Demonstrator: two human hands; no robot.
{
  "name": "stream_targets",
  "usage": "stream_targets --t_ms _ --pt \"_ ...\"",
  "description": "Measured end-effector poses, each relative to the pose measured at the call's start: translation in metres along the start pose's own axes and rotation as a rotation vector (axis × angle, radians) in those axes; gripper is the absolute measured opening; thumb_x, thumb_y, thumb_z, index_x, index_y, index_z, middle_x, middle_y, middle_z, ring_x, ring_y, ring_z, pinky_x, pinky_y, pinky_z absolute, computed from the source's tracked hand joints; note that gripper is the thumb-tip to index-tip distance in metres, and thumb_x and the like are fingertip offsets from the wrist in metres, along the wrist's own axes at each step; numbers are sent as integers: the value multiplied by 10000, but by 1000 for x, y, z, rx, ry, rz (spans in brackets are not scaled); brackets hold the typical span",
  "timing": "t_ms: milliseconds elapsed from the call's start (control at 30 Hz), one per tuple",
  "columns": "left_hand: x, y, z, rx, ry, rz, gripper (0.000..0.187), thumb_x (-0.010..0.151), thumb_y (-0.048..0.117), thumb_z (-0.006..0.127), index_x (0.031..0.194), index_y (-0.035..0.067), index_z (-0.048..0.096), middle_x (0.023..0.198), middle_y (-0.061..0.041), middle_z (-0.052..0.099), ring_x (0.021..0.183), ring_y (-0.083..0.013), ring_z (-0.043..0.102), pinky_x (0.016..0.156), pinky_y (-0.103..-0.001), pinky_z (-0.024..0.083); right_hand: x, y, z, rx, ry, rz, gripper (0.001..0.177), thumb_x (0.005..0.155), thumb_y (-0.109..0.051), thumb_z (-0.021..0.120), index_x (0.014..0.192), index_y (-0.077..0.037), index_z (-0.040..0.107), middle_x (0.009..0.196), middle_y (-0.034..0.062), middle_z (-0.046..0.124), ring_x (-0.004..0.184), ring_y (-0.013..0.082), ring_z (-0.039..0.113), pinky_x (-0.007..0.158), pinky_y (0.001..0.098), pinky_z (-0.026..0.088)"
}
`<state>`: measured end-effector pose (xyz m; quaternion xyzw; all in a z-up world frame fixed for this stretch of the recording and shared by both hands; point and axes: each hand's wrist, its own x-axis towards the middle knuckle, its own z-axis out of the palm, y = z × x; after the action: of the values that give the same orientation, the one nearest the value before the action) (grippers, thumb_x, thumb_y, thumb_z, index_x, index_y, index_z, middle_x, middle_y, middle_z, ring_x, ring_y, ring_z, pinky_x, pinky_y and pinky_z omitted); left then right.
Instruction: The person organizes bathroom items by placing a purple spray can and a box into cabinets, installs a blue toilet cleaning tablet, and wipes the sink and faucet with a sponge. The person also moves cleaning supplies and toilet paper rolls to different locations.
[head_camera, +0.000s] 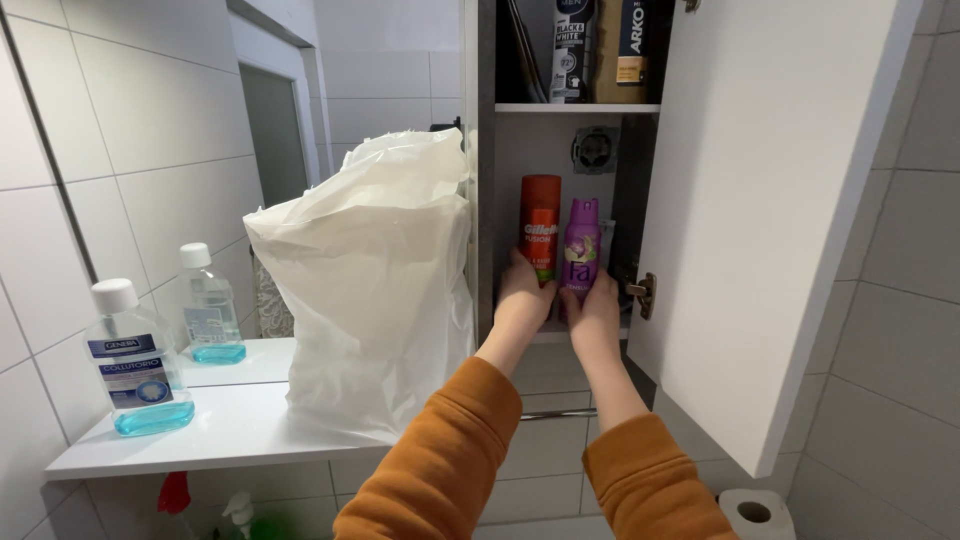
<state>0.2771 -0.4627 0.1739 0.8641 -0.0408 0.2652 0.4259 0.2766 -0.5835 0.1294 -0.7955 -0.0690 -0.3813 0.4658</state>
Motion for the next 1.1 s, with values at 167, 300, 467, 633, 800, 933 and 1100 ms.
stream_targets --t_ms 167,300,467,633,800,933,1100 --pt "-25 22 -27 -59 -91 -26 747 937 164 709 1530 -24 295 1399 -278 572 1331 -391 573 1085 -483 531 -4 -23 -10 -69 -65 97 725 1000 -274 681 1580 -15 332 1497 267 465 1407 393 476 1165 496 426" --pt "-35 32 -38 -46 -134 -52 778 943 188 713 1548 -14 267 1439 -268 541 1375 -384 533 1131 -491 498 -5 -29 -12 -79 -81 75 710 1007 -225 669 1583 7 325 1478 290 492 1380 424 500 1145 526 444" --pt "-52 44 -46 8 -150 -51 847 942 223 723 1574 -21 215 1455 -258 530 1384 -361 526 1140 -472 486 -4 -20 -6 -123 -119 94 717 1001 -222 644 1603 -41 300 1477 263 517 1379 402 510 1149 518 454" --pt "-63 40 -41 5 -87 8 929 933 155 737 1582 -101 123 1455 -317 504 1381 -406 513 1155 -495 474 -20 -49 -22 -83 -89 124 756 978 -162 620 1621 -58 236 1512 255 491 1413 376 479 1177 513 431" --pt "-53 15 -7 94 198 274 987 868 112 768 1555 -201 133 1406 -394 480 1299 -501 540 1073 -545 508 -36 -74 -36 2 -11 -14 678 990 -140 567 1597 -16 292 1466 278 504 1379 424 487 1133 551 442" --pt "-75 34 -32 62 171 278 946 907 125 690 1588 -125 83 1466 -369 403 1166 -545 589 1007 -620 520 -45 -77 -40 -42 21 -32 683 1006 -202 592 1605 -60 295 1450 234 523 1353 374 527 1113 500 474" --pt "-103 59 -78 24 421 633 676 883 3 669 1507 -33 412 1431 -262 471 1400 -523 386 1140 -534 409 -62 -104 -58 -19 61 -124 658 998 -139 623 1559 39 330 1377 296 536 1301 432 559 1057 512 518"
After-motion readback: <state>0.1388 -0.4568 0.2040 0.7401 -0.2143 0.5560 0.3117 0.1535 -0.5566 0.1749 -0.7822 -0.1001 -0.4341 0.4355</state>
